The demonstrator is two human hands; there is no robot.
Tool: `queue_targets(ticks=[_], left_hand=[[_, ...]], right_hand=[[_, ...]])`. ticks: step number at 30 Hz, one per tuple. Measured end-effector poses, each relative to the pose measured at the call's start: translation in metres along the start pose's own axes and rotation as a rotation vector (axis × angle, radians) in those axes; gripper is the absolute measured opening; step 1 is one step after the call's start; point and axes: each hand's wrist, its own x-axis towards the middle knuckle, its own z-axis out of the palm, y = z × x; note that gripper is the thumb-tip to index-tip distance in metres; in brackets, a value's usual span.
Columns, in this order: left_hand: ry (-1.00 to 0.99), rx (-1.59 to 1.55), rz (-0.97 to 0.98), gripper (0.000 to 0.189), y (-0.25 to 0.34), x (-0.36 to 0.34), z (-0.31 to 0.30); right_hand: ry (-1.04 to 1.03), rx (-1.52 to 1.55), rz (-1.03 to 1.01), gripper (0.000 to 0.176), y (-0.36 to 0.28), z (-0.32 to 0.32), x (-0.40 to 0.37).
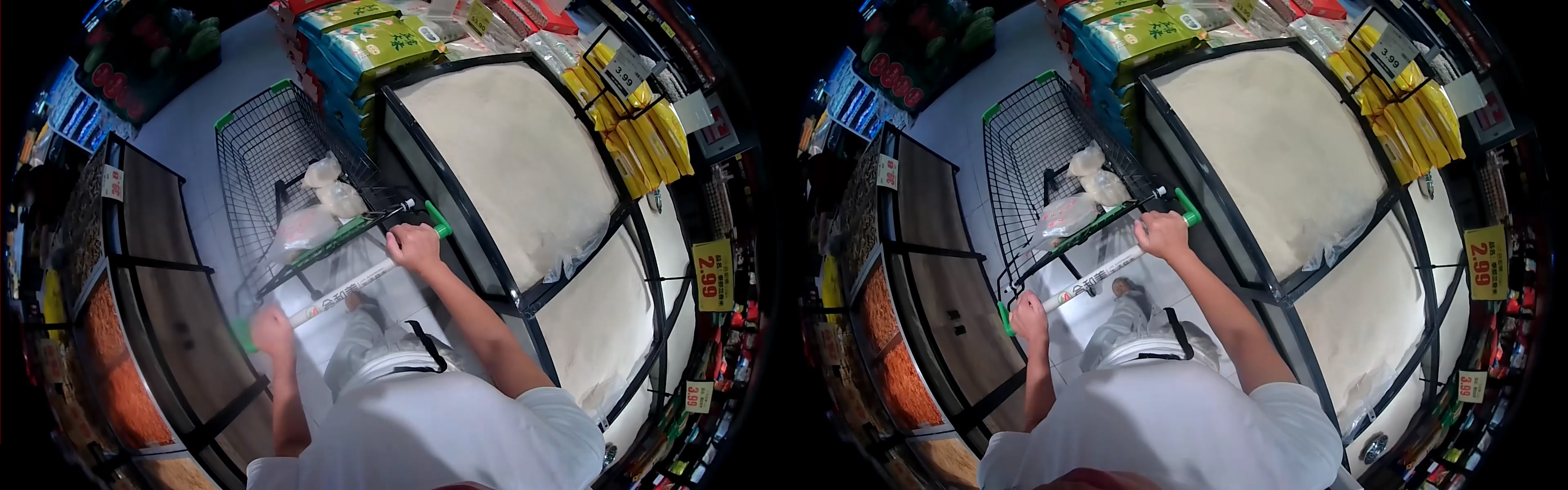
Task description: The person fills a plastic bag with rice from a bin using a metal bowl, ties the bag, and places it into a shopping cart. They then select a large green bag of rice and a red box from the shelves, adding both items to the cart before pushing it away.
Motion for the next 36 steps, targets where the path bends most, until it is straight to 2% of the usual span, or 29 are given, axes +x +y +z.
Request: queue_targets(ticks=[4, 5, 9, 12, 17, 21, 24, 30, 34, 36], left_hand=[[-0.015, -0.01, -0.018, 0.034, 0.003, 0.044, 0.012], [0.033, -0.013, -0.005, 0.033, 0.006, 0.056, 0.013], [-0.014, -0.043, 0.01, 0.032, 0.011, 0.107, 0.007], [-0.126, 0.012, -0.001, 0.036, 0.002, 0.138, 0.016], [-0.142, 0.101, -0.072, 0.04, -0.006, 0.192, 0.036], [-0.036, 0.067, -0.067, 0.039, -0.021, 0.227, 0.058], [0.05, 0.11, -0.05, 0.029, -0.028, 0.257, 0.067], [0.038, 0.033, -0.068, 0.023, -0.054, 0.308, 0.089], [0.006, 0.044, -0.087, 0.022, -0.072, 0.343, 0.103], [0.096, 0.048, -0.047, 0.032, -0.076, 0.362, 0.105]], right_hand=[[0.034, -0.013, -0.018, 0.025, 0.001, 0.023, 0.038], [0.032, -0.009, -0.02, 0.025, 0.001, 0.029, 0.048], [0.016, -0.002, -0.014, 0.026, -0.005, 0.045, 0.093], [0.036, -0.01, -0.026, 0.026, -0.01, 0.059, 0.118], [0.086, 0.046, -0.06, 0.026, -0.013, 0.086, 0.17], [0.08, 0.072, -0.084, 0.028, -0.017, 0.102, 0.205], [0.067, 0.099, -0.118, 0.028, -0.022, 0.11, 0.234], [-0.058, 0.185, -0.149, 0.029, -0.029, 0.134, 0.278], [-0.134, 0.23, -0.18, 0.031, -0.033, 0.142, 0.306], [-0.146, 0.278, -0.172, 0.032, -0.04, 0.148, 0.318]])
